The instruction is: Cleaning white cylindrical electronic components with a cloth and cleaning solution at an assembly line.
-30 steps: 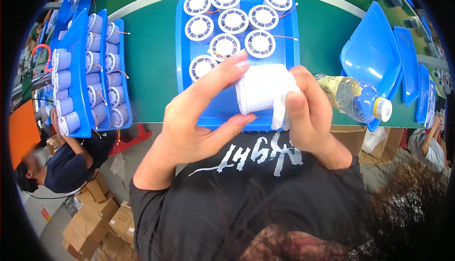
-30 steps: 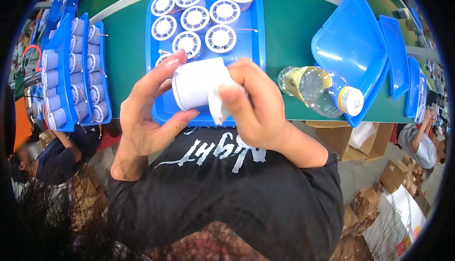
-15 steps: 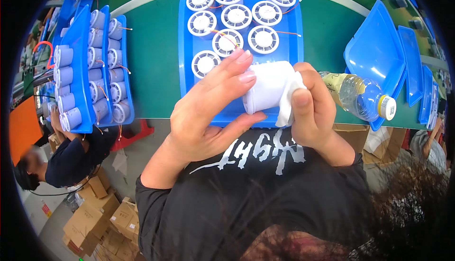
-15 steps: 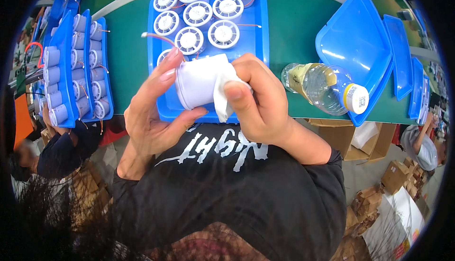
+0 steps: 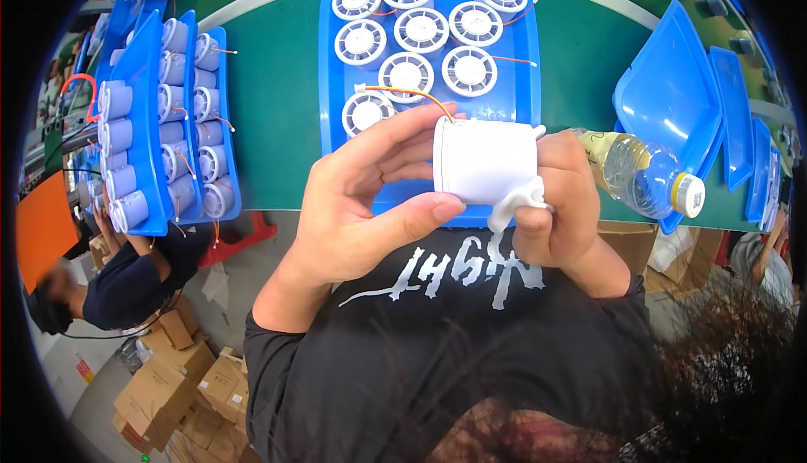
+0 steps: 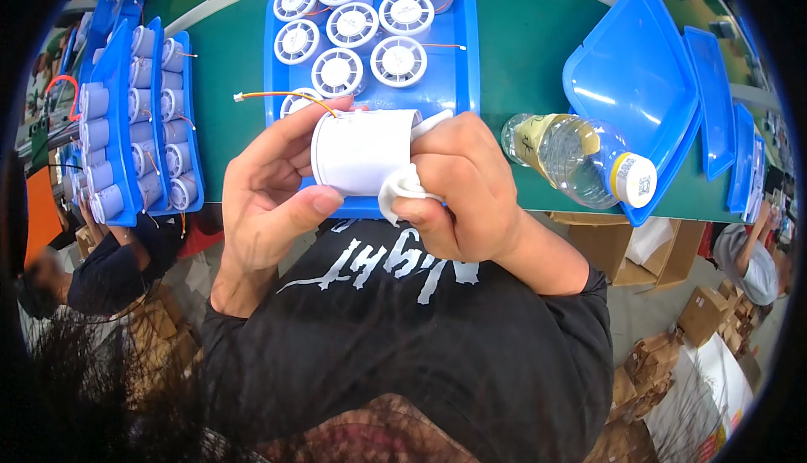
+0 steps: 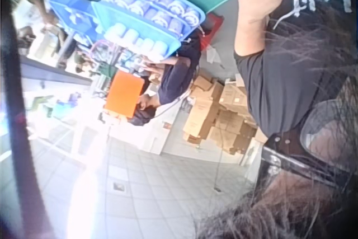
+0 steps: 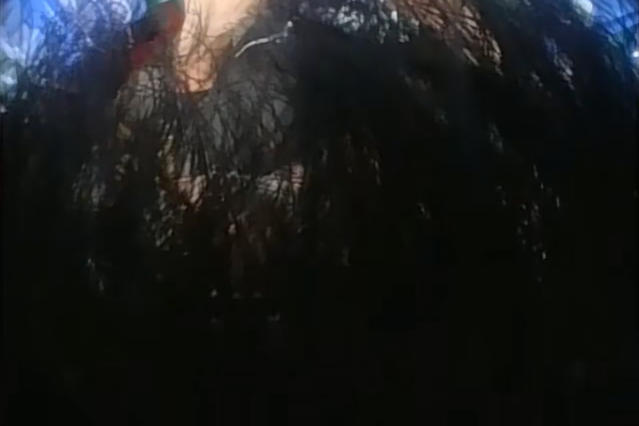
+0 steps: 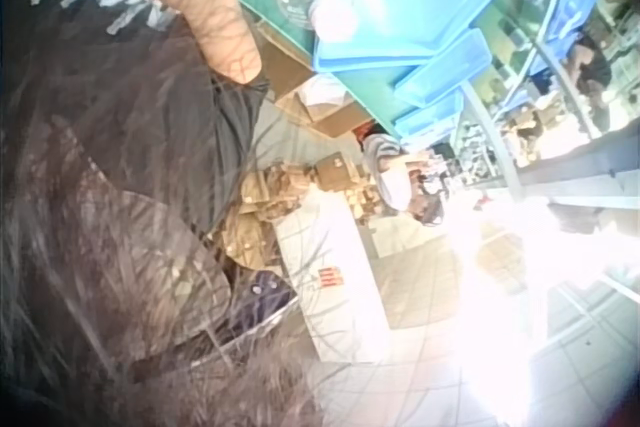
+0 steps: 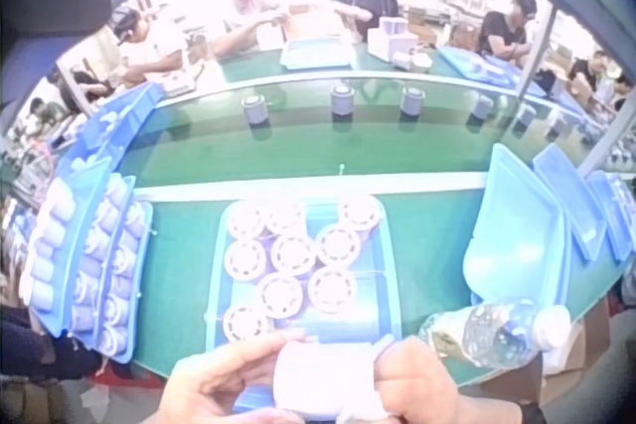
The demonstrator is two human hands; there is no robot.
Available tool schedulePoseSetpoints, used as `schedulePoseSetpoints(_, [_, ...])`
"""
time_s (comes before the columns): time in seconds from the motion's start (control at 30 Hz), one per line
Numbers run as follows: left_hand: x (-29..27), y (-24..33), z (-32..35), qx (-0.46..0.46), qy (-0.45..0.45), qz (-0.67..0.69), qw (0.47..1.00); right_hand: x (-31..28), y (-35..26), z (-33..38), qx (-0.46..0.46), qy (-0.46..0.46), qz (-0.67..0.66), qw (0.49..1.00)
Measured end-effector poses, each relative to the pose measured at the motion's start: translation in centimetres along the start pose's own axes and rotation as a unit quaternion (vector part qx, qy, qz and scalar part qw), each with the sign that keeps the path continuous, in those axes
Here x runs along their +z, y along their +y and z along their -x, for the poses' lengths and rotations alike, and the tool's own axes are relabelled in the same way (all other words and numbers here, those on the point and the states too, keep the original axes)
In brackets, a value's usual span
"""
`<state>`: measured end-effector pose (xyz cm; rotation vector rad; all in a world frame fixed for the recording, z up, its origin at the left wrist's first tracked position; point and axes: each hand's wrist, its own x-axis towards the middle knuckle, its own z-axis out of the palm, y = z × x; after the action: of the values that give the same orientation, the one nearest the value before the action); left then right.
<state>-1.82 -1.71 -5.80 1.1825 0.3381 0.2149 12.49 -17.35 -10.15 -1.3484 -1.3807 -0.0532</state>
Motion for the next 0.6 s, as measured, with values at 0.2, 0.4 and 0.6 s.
schedulePoseSetpoints(0.2, [-0.3, -0.6, -0.2, 0.19, 0.017, -0.325, 0.926, 1.2, -0.4, 0.0, 0.172, 0.063, -0.11, 0.977])
schedulePoseSetpoints(0.4, [-1.1, -0.9, -0.6, 0.23, 0.019, -0.383, 0.895, 0.8, -1.0, -2.4, 0.53, 0.088, -0.414, 0.735])
schedulePoseSetpoints(0.6, [-1.2, -0.9, -0.1, 0.202, 0.038, -0.287, 0.936, -1.7, -0.4, -1.9, -0.041, -0.019, 0.139, 0.989])
